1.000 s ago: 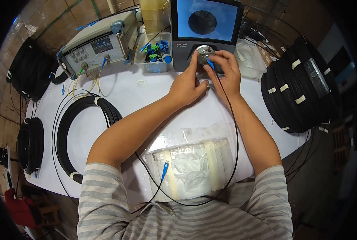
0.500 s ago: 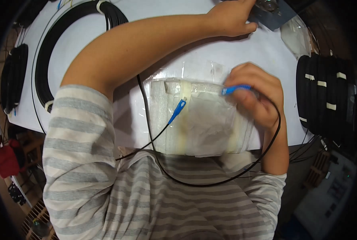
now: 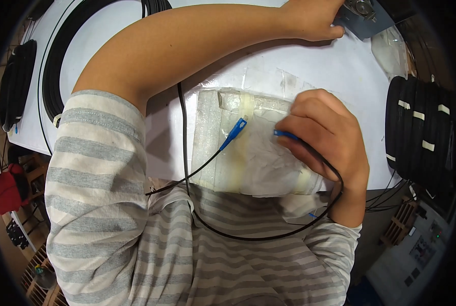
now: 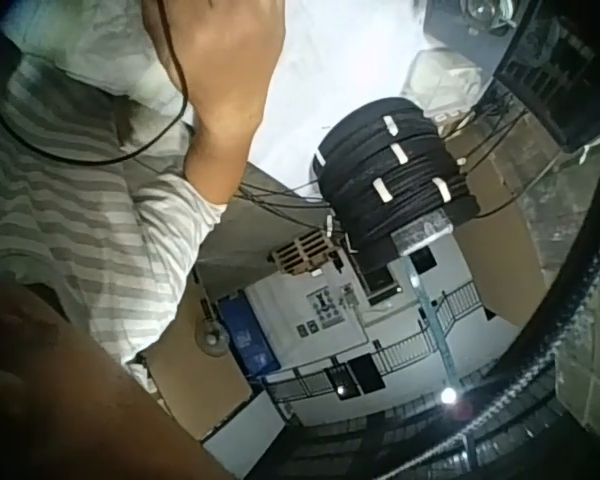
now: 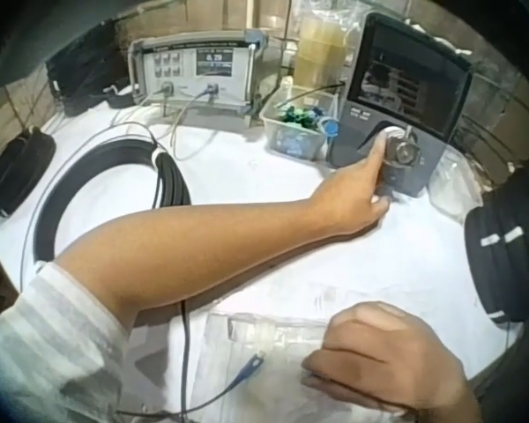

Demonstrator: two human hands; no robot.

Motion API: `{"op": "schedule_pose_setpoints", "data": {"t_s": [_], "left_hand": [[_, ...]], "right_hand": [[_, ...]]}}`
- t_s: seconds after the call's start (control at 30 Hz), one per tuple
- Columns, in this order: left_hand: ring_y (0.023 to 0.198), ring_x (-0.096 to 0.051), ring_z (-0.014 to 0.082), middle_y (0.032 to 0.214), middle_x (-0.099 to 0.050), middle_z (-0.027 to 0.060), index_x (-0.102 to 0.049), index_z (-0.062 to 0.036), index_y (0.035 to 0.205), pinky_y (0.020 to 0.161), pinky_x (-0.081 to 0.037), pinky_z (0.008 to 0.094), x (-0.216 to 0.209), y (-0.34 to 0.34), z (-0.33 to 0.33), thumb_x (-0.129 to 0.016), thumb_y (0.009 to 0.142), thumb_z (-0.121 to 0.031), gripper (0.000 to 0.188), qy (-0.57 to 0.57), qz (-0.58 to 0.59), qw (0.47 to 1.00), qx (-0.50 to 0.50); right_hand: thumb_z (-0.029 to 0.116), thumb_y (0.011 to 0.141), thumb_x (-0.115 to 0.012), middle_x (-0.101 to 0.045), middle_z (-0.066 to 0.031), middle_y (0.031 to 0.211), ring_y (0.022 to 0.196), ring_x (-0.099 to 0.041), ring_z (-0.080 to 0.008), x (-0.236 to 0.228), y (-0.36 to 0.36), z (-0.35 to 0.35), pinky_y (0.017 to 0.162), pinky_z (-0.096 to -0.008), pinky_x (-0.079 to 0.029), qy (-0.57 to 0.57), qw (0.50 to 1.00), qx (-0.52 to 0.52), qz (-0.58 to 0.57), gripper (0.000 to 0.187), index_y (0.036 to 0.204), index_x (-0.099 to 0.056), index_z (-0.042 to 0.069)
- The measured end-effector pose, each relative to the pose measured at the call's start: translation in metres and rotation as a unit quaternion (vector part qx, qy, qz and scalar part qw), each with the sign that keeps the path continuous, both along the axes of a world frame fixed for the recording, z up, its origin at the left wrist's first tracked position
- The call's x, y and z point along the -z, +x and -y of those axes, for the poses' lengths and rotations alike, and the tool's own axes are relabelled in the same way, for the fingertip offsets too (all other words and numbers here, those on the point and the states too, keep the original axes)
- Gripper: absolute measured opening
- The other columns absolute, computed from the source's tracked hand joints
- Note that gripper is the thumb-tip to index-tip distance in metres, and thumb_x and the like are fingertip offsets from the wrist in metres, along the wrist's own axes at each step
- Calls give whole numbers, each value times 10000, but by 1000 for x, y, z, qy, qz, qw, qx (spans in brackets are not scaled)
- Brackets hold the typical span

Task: Testing and inspecting fiber optic cable connectors using a digital microscope and optical testing equipment.

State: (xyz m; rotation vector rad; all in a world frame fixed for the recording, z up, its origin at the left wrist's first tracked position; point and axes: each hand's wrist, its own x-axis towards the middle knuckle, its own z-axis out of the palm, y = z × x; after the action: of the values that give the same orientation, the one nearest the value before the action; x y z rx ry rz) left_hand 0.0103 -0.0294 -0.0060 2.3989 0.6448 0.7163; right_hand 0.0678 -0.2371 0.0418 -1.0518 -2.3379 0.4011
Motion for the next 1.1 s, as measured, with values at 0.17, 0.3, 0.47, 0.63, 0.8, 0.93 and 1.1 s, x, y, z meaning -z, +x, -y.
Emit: {"op": "schedule_pose_setpoints", "data": {"t_s": [0.17,0.3,0.47,0.63,0.8,0.93,1.1], "left_hand": [[1189,-642,463,1359,-589,362,-22,53,1639,1031,-512,467,3,-1,-3,-665,905,-220,1013,13,15,1000,0],[1188,-641,465,1359,-588,362,-27,60,1636,1033,-512,468,2,-3,-4,-660,906,-214,1004,4,15,1000,9],[1181,-646,459,1346,-597,359,-26,58,1637,1026,-516,471,-1,-2,-2,-657,907,-211,1002,7,9,1000,1],[1161,-658,453,1325,-608,360,-26,58,1639,1017,-522,468,-1,-3,-2,-654,915,-213,995,2,-1,1000,3],[1128,-670,445,1272,-637,347,-21,63,1637,995,-533,464,0,5,-1,-656,917,-207,998,10,-5,1000,5],[1113,-673,448,1245,-648,343,-23,64,1637,982,-537,467,55,19,-35,-658,915,-205,998,87,177,980,25],[1058,-682,450,1166,-671,328,-28,64,1637,946,-541,479,-53,26,47,-661,906,-206,1004,17,-300,927,-224]], "right_hand": [[132,721,-848,-604,-55,860,844,-650,-269,2,-2,3,738,-385,-533,0,1000,5,2,237,896,-703,64],[138,709,-855,-606,-56,854,845,-648,-270,1,-5,3,738,-384,-530,26,1000,9,1,248,892,-707,61],[139,711,-857,-609,-53,857,839,-644,-269,3,-3,4,750,-389,-528,-15,1000,3,-3,248,890,-704,59],[138,716,-858,-602,-56,850,808,-632,-271,-1,-1,2,767,-409,-527,4,1000,4,-6,233,864,-695,60],[142,711,-862,-588,-62,836,799,-626,-274,-1,-5,4,786,-423,-531,23,999,21,11,235,841,-686,54],[142,715,-860,-581,-66,831,789,-619,-276,-4,-6,4,819,-429,-535,23,1000,10,8,233,821,-674,50],[128,710,-861,-576,-69,826,773,-606,-276,-3,-8,6,827,-430,-540,18,999,25,20,235,808,-662,48]]}}
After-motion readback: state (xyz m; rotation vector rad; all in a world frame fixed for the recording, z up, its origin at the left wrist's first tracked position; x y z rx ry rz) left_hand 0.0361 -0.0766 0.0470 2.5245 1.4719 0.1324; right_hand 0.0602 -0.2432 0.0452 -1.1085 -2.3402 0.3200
